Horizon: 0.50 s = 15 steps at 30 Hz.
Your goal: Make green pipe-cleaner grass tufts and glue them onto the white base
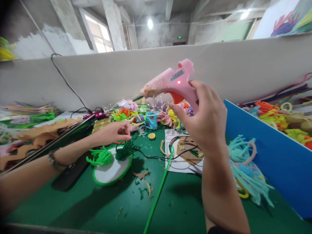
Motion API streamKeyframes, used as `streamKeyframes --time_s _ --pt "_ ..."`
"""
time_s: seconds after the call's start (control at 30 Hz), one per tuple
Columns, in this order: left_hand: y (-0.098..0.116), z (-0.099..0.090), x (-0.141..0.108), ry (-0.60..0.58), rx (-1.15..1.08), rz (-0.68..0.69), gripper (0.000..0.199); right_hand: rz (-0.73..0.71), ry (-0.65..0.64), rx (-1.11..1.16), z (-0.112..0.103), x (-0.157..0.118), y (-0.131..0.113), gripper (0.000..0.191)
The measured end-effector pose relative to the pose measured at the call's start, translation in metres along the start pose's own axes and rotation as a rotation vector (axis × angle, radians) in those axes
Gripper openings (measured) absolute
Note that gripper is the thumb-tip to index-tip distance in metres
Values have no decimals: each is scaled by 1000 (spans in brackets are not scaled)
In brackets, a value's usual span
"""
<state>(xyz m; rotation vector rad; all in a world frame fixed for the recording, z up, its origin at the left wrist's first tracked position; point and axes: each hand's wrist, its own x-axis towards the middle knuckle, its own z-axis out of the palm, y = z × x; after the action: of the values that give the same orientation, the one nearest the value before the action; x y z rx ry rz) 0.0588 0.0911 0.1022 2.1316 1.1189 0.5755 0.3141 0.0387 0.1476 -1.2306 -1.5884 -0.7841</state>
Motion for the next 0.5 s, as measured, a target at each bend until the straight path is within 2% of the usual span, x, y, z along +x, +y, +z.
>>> streamKeyframes --time_s 0.13,0.27,0.37,0.5 --pt "10 -2 -57 -64 -67 -56 15 40 -69 57 10 0 -2 48" --pt "8 4 -103 -151 -97 -96 13 143 -92 191 24 -5 -3 54" --pt "0 13 -126 -134 -107 -110 13 195 -185 274 29 -10 -3 53" --pt "-12 28 -146 -139 -153 -90 19 241 -298 276 27 -23 -5 54"
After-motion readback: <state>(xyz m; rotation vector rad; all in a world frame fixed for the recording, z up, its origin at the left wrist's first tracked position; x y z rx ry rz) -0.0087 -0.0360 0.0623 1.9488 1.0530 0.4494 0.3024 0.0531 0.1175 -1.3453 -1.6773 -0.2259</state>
